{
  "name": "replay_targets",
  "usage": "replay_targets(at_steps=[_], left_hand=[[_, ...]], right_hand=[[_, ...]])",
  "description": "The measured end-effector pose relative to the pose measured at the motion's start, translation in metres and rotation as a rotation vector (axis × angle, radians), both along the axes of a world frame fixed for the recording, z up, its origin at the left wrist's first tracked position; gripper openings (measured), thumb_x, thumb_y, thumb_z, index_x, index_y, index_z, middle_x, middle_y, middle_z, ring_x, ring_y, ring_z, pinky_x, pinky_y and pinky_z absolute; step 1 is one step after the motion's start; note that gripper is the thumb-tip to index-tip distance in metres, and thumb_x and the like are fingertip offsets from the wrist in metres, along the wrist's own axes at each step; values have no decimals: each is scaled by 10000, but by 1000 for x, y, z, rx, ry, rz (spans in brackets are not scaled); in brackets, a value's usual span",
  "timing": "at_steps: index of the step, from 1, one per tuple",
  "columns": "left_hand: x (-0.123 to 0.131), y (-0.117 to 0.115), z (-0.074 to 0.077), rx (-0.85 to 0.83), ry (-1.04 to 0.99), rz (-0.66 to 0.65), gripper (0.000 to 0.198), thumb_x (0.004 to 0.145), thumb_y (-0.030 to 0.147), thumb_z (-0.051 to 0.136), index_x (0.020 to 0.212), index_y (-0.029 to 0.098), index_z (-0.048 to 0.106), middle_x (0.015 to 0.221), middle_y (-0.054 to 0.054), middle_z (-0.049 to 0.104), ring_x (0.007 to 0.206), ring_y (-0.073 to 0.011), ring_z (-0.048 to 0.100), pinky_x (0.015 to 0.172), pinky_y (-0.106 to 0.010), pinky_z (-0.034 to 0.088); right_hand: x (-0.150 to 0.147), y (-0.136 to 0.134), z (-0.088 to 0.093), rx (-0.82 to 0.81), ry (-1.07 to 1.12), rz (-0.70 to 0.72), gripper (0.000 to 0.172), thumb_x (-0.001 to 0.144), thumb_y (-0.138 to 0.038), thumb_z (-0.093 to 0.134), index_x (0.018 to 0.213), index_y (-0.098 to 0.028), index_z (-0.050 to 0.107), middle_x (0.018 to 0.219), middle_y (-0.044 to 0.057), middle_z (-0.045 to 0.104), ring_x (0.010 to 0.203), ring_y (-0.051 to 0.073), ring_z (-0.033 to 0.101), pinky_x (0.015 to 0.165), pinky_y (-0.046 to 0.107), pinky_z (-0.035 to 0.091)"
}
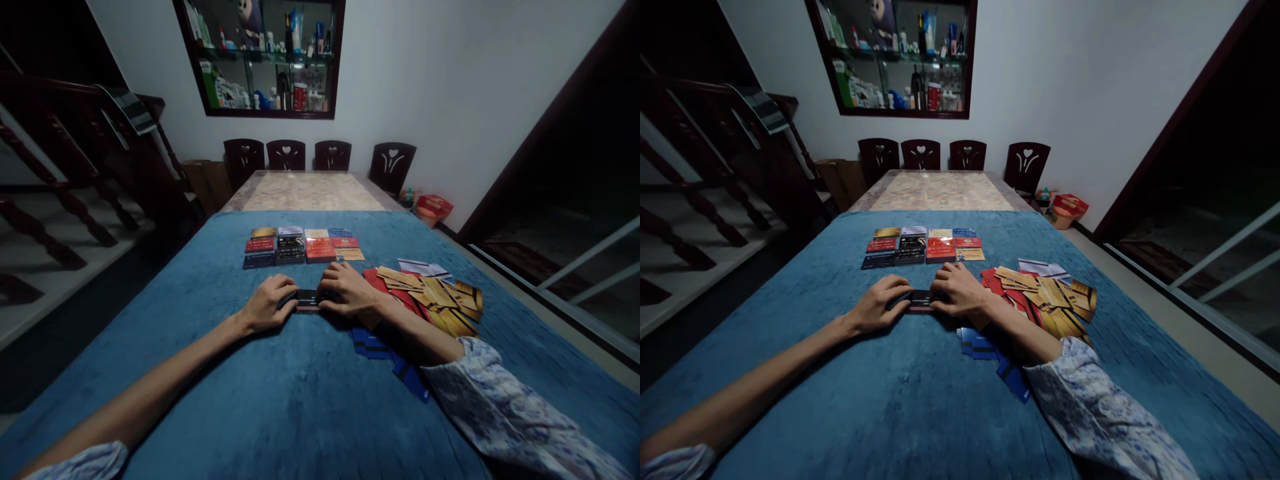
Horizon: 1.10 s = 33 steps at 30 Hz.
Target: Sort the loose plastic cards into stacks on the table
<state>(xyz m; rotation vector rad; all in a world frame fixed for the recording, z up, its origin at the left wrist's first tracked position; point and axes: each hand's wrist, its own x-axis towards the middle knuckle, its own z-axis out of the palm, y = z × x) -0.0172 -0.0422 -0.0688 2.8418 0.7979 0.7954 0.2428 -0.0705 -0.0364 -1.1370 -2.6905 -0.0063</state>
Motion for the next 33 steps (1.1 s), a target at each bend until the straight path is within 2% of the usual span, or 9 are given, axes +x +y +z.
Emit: replay_targets(at_steps=[5,8,22,27,33], left_hand=[[0,-6,3,-17,22,-46,320,871,329,613,1137,166,680,1117,-133,658,1001,-259,610,893,-447,521],[0,-5,4,-32,55,-54,365,825,336,638,1147,166,672,1139,-130,643,1015,-270,598,907,-467,509],[1,-2,-1,18,49,-91,276,888,311,581,1088,146,676,1027,-111,634,931,-233,583,837,-421,522],[1,0,-2,61,-2,-87,247,954,310,535,1045,147,697,992,-107,654,904,-221,588,819,-407,523],[1,2,-2,50,-98,-67,263,1015,259,459,1021,174,708,940,-82,669,868,-189,604,791,-347,528]], right_hand=[[5,2,-9,-2,-35,83,477,874,-586,631,1101,-175,714,1050,122,665,1000,264,502,889,424,337],[7,4,-14,1,-20,114,509,863,-599,633,1120,-165,701,1056,123,655,993,268,501,879,423,344],[8,5,-17,50,21,148,350,885,-459,622,1042,-165,729,960,103,650,920,235,526,869,398,381],[9,7,-17,79,45,159,316,946,-409,552,1030,-169,740,903,93,683,894,219,539,849,375,372],[7,8,-22,178,95,96,331,1025,-380,487,988,-183,750,867,84,708,862,194,553,811,337,350]])
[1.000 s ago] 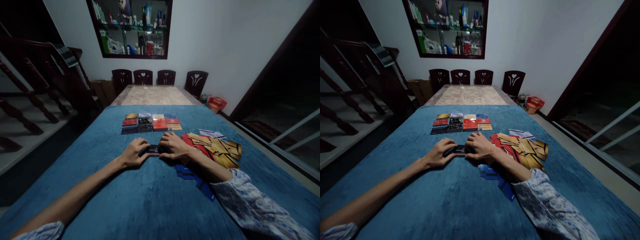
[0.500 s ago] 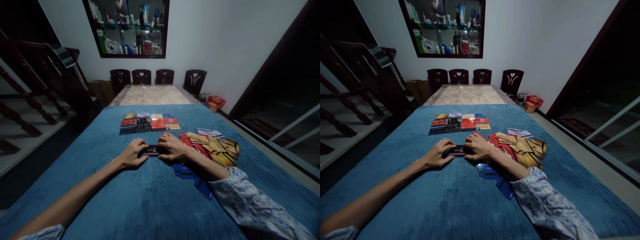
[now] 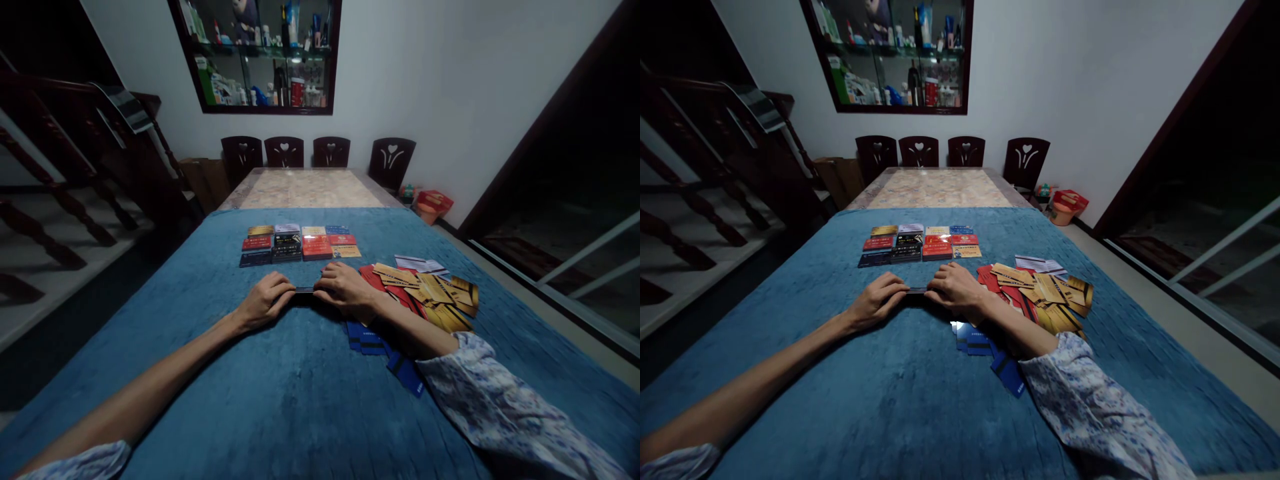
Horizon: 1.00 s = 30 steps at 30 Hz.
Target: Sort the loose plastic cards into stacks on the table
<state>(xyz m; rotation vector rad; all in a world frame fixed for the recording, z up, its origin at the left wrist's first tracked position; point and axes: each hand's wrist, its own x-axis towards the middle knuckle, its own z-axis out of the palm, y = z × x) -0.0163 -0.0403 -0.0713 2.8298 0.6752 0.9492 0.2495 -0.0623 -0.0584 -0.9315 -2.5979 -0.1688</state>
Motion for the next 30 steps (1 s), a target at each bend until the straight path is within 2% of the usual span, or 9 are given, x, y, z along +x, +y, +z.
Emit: replay_targets(at_steps=[6,12,16,20,24,30], left_hand=[[0,4,-3,15,-67,34,230,1018,220,446,1008,167,670,915,-82,676,849,-185,608,770,-325,533],[-1,9,-8,-7,-166,128,191,988,214,471,932,176,650,852,-58,688,813,-181,628,774,-328,540],[-3,12,-10,-74,-214,222,173,967,250,495,922,179,647,875,-47,704,809,-174,656,784,-315,549],[-4,12,-9,-144,-241,279,157,942,253,506,1007,188,633,937,-38,722,828,-175,674,811,-324,563],[-3,11,-8,-149,-231,267,190,928,220,504,1081,185,611,967,-40,721,819,-169,670,821,-334,565],[-3,10,-10,-114,-153,255,225,921,184,492,1120,184,597,1018,-67,708,921,-198,671,886,-366,557]], right_hand=[[-3,8,-11,69,43,-106,313,1042,-332,492,915,-184,738,787,65,704,794,177,540,730,317,318],[-9,14,-11,31,74,-173,185,1006,-252,562,1053,-197,733,908,64,748,831,178,559,726,302,334],[-18,13,2,-51,83,-237,213,982,-197,575,1153,-206,703,974,75,743,878,185,579,733,289,360],[-28,9,12,-121,65,-330,305,971,-176,582,1267,-210,644,1034,99,723,938,201,609,766,297,390],[-34,5,10,-138,72,-352,336,968,-174,578,1300,-219,604,1073,112,718,986,227,616,815,325,420],[-34,2,4,-162,72,-379,375,957,-158,562,1326,-223,579,1107,107,702,1009,226,610,838,332,416]])
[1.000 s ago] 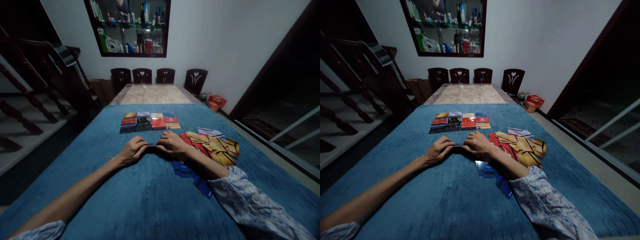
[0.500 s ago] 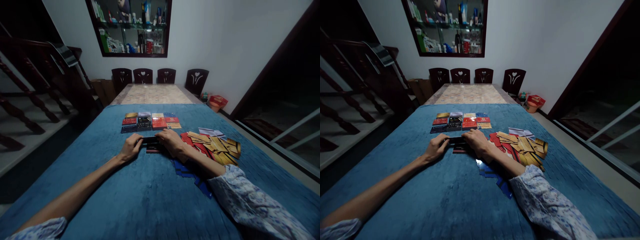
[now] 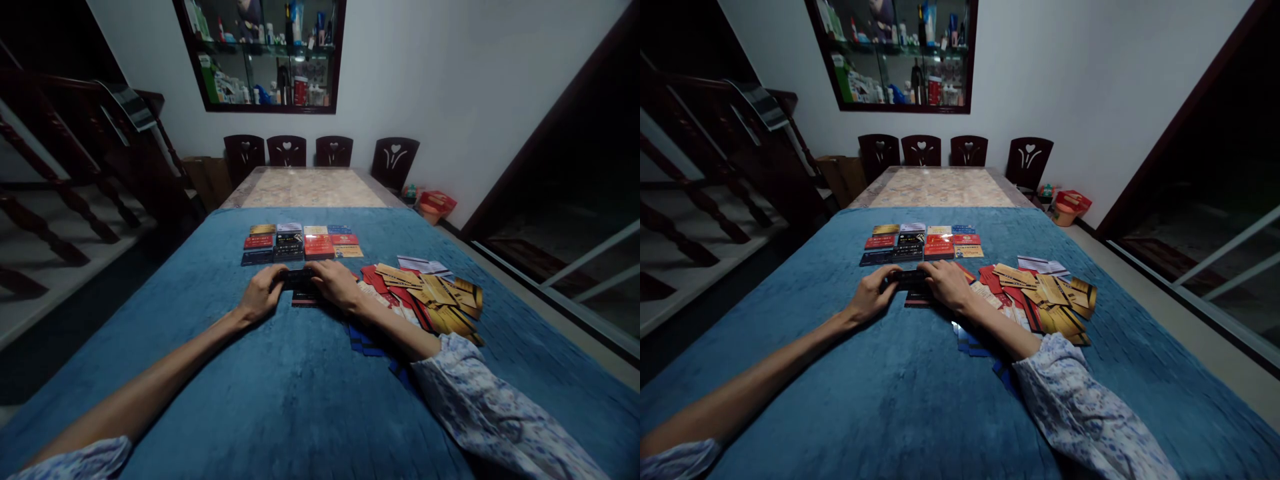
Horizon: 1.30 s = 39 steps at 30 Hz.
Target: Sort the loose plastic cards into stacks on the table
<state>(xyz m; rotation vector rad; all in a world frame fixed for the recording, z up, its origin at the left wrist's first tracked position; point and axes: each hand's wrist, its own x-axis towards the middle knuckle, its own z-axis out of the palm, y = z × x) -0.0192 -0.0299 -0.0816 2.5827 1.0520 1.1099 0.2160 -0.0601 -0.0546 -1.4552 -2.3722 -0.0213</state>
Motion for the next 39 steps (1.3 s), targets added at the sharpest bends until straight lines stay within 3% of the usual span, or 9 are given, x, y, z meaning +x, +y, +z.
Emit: replay_targets(at_steps=[7,27,31,39], left_hand=[[0,3,-6,12,104,34,369,833,179,571,1201,166,543,1053,-107,683,985,-263,664,908,-447,553],[-1,4,0,-115,39,-48,509,794,190,627,1293,175,527,1084,-75,632,958,-216,632,878,-396,562],[-2,7,-2,-120,54,-49,504,817,199,632,1310,172,529,1068,-72,635,912,-203,628,860,-387,563],[-1,5,-1,-97,55,-67,478,837,174,628,1306,197,537,1157,-89,580,1083,-248,597,979,-462,533]], right_hand=[[1,-1,-2,-52,-22,29,522,917,-196,574,1432,-206,490,1192,120,659,1085,251,567,903,377,378],[8,10,-10,-39,-61,61,601,893,-352,615,1450,-178,470,1191,147,563,1086,282,467,845,381,385],[10,9,-8,-31,-66,66,574,903,-365,614,1433,-184,485,1192,147,573,1092,278,472,836,370,381],[10,8,7,-57,-140,62,573,902,-392,660,1415,-181,516,1268,172,549,1167,304,452,860,406,424]])
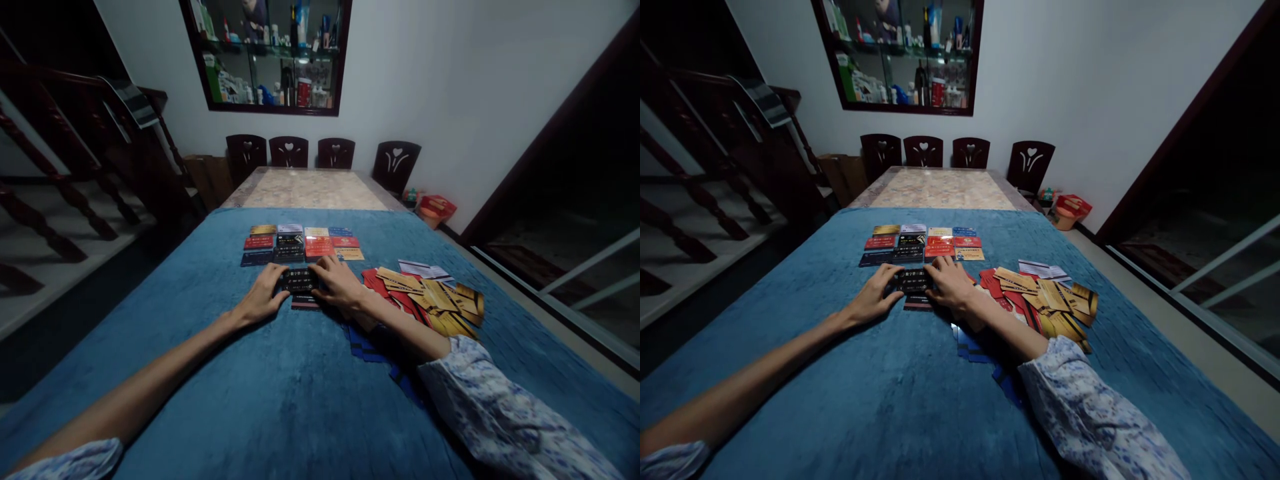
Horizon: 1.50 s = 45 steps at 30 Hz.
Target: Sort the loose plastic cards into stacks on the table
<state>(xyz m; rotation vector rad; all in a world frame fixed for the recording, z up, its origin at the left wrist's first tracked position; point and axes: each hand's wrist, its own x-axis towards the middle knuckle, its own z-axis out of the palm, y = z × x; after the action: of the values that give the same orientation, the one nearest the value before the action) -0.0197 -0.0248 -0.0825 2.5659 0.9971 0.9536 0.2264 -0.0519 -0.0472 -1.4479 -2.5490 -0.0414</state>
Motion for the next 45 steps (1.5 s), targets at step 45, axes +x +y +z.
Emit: replay_targets(at_steps=[45], left_hand=[[-14,114,25,-174,349,223,516,787,382,604,1272,220,674,1365,-133,604,1282,-364,498,1061,-534,429]], right_hand=[[-29,108,35,-181,-133,-60,503,856,-396,663,1331,-231,656,1367,142,613,1291,369,459,913,437,469]])
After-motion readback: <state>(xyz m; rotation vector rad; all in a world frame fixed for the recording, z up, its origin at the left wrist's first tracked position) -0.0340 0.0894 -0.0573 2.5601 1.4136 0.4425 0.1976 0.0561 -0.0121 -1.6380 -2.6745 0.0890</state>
